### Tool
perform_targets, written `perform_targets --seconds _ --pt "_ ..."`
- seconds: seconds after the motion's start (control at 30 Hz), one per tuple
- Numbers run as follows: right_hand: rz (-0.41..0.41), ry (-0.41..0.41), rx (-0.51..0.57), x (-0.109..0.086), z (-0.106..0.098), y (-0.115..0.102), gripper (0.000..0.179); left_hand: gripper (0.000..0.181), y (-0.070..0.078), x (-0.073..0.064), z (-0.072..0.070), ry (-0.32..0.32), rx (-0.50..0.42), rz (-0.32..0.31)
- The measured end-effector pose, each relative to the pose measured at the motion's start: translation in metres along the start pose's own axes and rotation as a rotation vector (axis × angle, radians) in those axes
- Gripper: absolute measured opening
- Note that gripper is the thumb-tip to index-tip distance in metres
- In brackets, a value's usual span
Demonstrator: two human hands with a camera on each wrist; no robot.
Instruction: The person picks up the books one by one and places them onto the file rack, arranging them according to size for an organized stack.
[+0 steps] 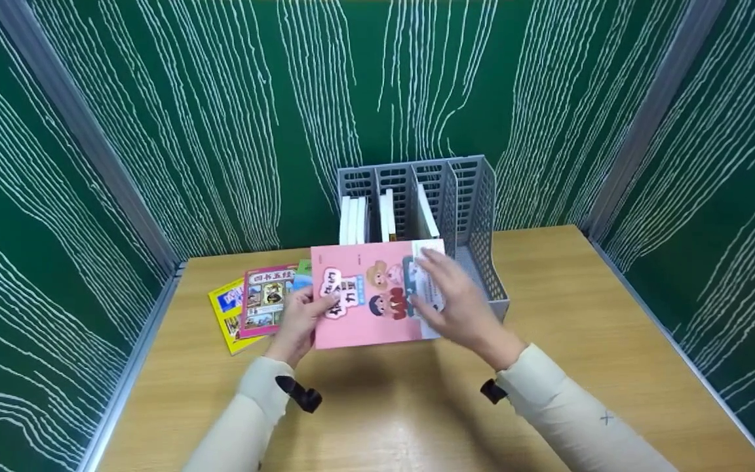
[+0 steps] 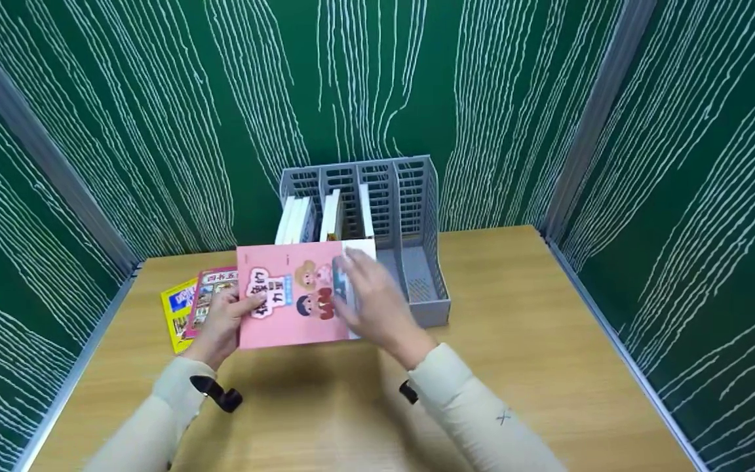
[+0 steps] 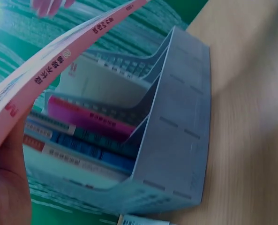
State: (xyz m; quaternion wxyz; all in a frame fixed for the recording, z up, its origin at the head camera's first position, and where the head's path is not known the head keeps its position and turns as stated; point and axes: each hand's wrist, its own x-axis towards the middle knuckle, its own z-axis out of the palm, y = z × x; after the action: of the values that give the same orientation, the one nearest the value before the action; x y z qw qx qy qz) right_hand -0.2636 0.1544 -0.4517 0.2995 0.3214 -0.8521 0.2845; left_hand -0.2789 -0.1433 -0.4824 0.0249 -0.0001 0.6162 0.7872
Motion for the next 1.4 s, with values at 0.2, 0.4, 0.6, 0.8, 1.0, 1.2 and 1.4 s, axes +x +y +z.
perform_targets --seconds 0.2,0.4,0.6,0.8,1.0,1.2,1.4 --pt "0.005 -0.249 -0.08 -0.008 0.005 -0.023 0.088 0.038 -0.005 -0.006 0.018 0.003 -0.058 0.004" --pt "0.024 -0.381 -0.211 -0.015 0.012 -0.035 0.095 0.039 -0.006 -0.012 0.034 0.01 -0.112 -0.016" --pt "-0.053 -0.288 -0.343 -0.025 0.02 -0.036 0.079 0.04 -0.009 -0.02 0.045 -0.001 -0.141 -0.054" --pt "-0.161 -0.103 -0.481 -0.035 0.026 -0.031 0.065 0.044 -0.01 -0.028 0.053 -0.009 -0.138 -0.078" --pt "-0.236 0.085 -0.522 -0.035 0.023 -0.032 0.057 0.046 0.001 -0.034 0.061 -0.044 -0.17 -0.118" --pt "-0.225 0.178 -0.489 -0.027 0.009 -0.034 0.058 0.053 0.013 -0.034 0.067 -0.162 -0.191 -0.012" --pt "-0.144 0.214 -0.384 -0.017 -0.003 -0.029 0.052 0.062 0.007 -0.029 0.064 -0.211 -0.11 0.104"
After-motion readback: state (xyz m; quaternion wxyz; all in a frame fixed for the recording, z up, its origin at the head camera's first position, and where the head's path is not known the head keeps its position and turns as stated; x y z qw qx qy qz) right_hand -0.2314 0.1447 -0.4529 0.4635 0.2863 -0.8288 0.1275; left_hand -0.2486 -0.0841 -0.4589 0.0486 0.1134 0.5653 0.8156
